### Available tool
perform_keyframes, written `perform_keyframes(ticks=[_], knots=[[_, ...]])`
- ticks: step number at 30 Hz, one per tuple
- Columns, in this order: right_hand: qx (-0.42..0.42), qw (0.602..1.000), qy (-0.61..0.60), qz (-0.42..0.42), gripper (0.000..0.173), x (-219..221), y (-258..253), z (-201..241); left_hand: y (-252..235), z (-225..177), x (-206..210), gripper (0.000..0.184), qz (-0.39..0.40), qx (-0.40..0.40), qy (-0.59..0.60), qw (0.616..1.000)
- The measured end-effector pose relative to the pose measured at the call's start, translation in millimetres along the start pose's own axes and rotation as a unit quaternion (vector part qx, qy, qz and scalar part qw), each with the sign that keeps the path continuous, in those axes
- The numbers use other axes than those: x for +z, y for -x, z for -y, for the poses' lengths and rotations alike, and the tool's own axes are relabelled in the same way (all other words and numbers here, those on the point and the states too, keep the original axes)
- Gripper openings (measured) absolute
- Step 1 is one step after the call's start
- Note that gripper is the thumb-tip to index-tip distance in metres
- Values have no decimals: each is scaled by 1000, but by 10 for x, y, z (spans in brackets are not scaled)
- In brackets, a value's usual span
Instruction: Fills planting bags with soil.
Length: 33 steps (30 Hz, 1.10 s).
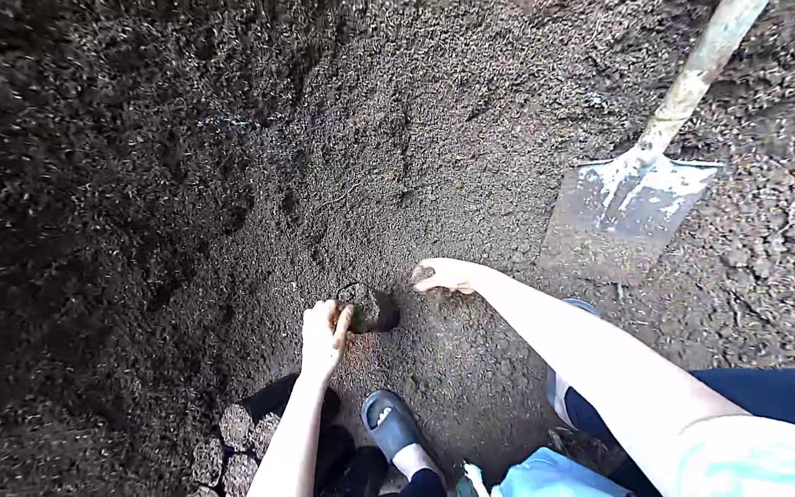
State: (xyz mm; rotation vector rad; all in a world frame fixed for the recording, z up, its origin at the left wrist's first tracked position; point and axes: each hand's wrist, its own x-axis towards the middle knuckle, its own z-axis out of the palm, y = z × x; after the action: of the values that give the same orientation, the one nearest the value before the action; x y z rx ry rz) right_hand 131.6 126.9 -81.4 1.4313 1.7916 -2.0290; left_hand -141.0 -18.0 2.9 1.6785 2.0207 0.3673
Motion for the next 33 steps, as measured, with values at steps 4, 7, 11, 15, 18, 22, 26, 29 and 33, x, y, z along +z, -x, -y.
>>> perform_keyframes(ticks=[4,7,11,15,18,22,26,29,33], knots=[[-81,984,-153,38,46,399,150,804,58,-53,-98,70,80,-244,25,966],[-108,992,-44,48,40,640,174,1201,53,3,21,77,169,-294,61,939],[-147,941,304,36,45,759,158,1416,32,25,44,54,181,-272,103,939],[-135,915,379,5,46,817,221,1528,66,67,-12,48,172,-259,117,943],[-118,912,392,-22,43,830,235,1597,106,62,-21,48,148,-256,123,947],[-91,893,438,-50,46,811,225,1618,215,24,159,64,22,-186,105,977],[-96,882,459,-43,46,811,262,1663,259,-52,385,71,35,-61,29,997],[-94,869,486,-28,42,861,274,1642,228,-155,372,67,72,-47,-43,995],[-73,849,523,-4,44,948,318,1623,241,-124,263,63,66,-67,-31,995]])
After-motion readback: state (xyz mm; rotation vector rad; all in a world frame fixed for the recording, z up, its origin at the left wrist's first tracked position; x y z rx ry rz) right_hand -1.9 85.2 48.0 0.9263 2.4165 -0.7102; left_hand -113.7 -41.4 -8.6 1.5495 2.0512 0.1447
